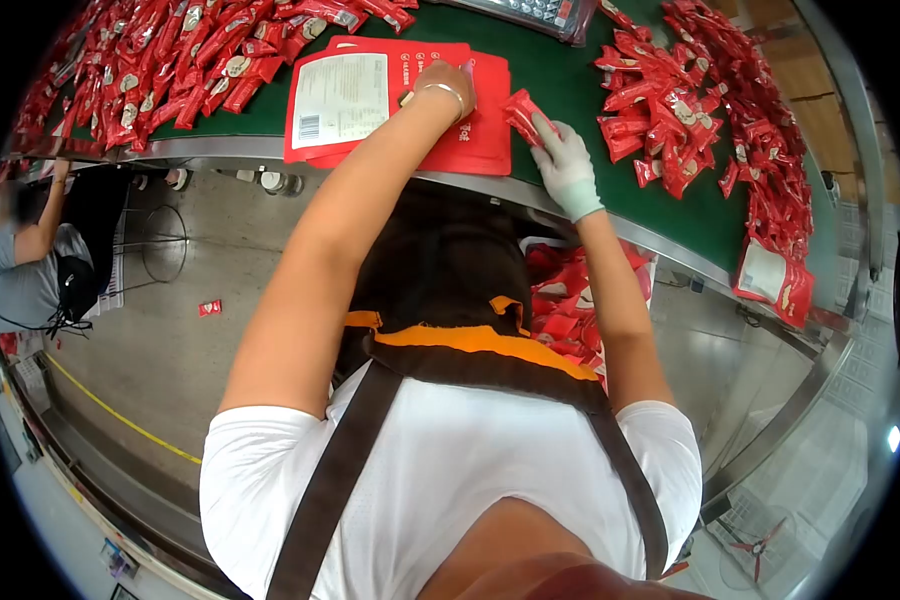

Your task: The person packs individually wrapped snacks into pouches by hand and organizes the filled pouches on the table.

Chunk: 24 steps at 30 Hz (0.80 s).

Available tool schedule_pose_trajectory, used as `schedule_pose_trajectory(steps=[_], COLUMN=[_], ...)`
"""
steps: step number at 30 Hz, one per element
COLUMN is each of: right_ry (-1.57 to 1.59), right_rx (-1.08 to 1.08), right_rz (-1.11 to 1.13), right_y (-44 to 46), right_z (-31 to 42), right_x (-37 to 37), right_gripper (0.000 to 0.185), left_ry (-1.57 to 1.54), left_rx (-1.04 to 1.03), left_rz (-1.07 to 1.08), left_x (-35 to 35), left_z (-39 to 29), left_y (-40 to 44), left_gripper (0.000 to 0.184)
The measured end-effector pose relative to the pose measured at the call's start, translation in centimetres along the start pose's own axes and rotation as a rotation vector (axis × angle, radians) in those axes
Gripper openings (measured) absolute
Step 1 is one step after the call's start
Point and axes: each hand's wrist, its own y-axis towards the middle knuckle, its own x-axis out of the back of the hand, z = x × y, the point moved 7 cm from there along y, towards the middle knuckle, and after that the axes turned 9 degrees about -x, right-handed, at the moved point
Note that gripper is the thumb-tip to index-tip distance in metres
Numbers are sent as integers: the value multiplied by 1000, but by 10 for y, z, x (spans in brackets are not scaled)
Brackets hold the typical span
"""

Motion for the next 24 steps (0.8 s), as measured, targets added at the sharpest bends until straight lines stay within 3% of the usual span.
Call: schedule_pose_trajectory(steps=[4, 6, 11, 13, 14, 17, 24], right_ry=[-37, -77, -94, 164, 229, 95, -101], right_rx=[-33, -43, -163, -133, -152, 18, 356], right_rz=[82, 95, 148, 27, 77, 135, 154], right_y=[-13, -14, 4, 24, 33, 48, 57], right_z=[-3, -2, 9, 39, 50, 48, 71], right_x=[10, 11, 9, 23, 23, -1, -4], right_gripper=[57, 55, 55, 55, 54, 53, 49], left_ry=[-115, -207, -318, -330, -290, -432, -615], left_rx=[80, 45, 43, 119, 95, 170, 84], left_rz=[-22, -189, -468, -578, -642, -561, -689], left_x=[-3, -2, 3, -10, -10, -11, -10], left_z=[6, 15, 11, 16, 16, 25, 31], left_y=[4, -3, -47, -45, -46, -43, -40], left_gripper=[51, 65, 72, 62, 40, 26, 24])
